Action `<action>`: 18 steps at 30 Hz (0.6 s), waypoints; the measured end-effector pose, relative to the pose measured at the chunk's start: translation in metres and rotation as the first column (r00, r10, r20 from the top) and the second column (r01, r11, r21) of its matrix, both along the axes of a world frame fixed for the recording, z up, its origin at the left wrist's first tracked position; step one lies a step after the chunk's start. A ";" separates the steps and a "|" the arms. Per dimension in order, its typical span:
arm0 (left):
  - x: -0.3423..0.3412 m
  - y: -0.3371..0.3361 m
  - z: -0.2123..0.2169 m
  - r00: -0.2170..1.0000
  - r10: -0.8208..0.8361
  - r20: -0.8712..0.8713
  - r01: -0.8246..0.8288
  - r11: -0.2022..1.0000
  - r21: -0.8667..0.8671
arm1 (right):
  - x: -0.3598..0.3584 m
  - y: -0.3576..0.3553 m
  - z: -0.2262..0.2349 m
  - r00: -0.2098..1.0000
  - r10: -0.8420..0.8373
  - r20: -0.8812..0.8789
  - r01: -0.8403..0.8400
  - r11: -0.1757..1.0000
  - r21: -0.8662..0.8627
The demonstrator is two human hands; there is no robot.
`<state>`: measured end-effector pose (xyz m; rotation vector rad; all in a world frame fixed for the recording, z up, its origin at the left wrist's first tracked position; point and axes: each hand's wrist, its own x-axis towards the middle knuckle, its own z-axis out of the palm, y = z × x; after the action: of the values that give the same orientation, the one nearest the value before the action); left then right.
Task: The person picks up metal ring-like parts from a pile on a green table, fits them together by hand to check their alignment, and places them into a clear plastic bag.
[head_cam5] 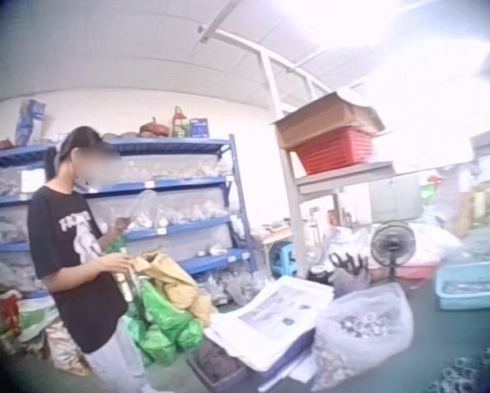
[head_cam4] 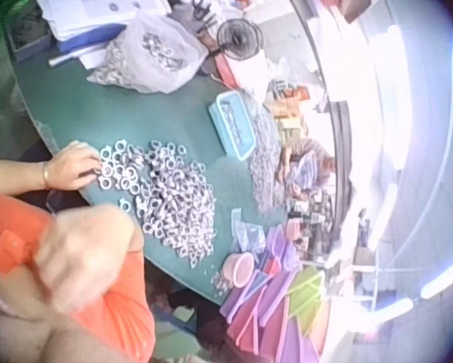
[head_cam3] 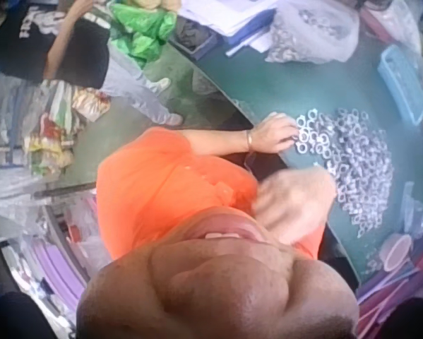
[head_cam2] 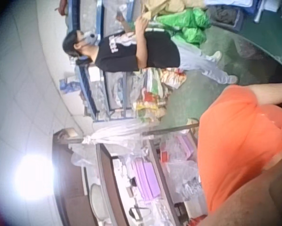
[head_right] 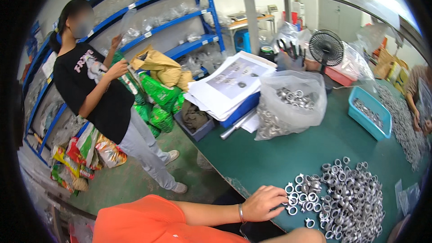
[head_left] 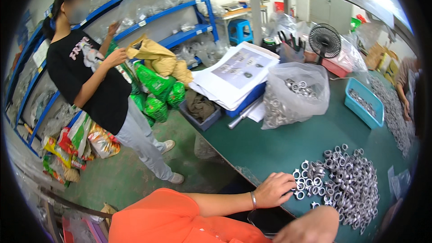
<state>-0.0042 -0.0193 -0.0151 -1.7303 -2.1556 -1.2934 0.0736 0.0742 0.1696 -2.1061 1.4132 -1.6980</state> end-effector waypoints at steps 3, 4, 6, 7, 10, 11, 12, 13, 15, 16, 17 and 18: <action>0.000 0.010 -0.011 0.997 -0.048 -0.060 0.043 0.996 -0.077 | -0.007 0.013 0.011 0.844 -0.458 -0.280 0.521 0.824 0.222; -0.007 0.010 -0.020 0.981 0.000 -0.194 -0.030 0.988 -0.152 | -0.005 0.009 0.004 0.648 -0.608 -0.459 0.752 0.606 0.258; -0.013 0.006 -0.032 0.991 0.029 -0.128 -0.058 0.971 -0.230 | -0.012 -0.008 -0.033 0.374 -0.722 -0.582 0.928 0.282 0.245; -0.014 0.011 -0.034 0.995 0.016 -0.102 -0.041 0.966 -0.254 | -0.016 -0.014 -0.048 0.305 -0.762 -0.572 0.951 0.212 0.224; -0.001 0.008 -0.008 0.992 0.058 -0.110 -0.066 0.996 -0.064 | -0.006 -0.015 -0.082 0.201 -0.793 -0.575 0.955 0.029 0.294; -0.002 0.007 0.001 0.991 0.081 -0.106 -0.087 0.995 -0.050 | -0.002 -0.012 -0.088 0.163 -0.812 -0.561 0.953 -0.018 0.302; -0.001 0.010 -0.012 0.993 0.033 0.116 -0.022 0.996 -0.089 | 0.003 -0.003 -0.096 0.130 -0.872 -0.472 0.954 -0.019 0.298; -0.004 0.012 -0.027 0.945 0.000 0.327 0.036 0.994 -0.103 | 0.005 0.004 -0.104 0.102 -0.917 -0.385 0.955 -0.019 0.297; -0.005 0.005 -0.001 0.995 0.045 -0.087 -0.050 0.998 -0.050 | 0.029 0.017 -0.132 -0.370 -0.796 -0.479 0.831 -0.514 0.213; -0.005 0.007 -0.002 0.996 0.041 -0.080 -0.040 0.999 0.007 | 0.043 0.023 -0.150 -0.427 -0.748 -0.507 0.765 -0.598 0.239; -0.005 0.007 -0.007 0.997 0.042 -0.064 -0.038 0.998 0.051 | 0.054 0.024 -0.163 -0.469 -0.704 -0.533 0.691 -0.668 0.275; -0.006 0.007 -0.006 0.997 0.052 -0.049 -0.050 0.997 0.052 | 0.062 0.026 -0.170 -0.475 -0.708 -0.522 0.706 -0.661 0.255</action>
<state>-0.0102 -0.0126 -0.0207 -1.6596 -2.1068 -1.2670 0.1354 0.1006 -0.0002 0.4818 3.5777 -0.4792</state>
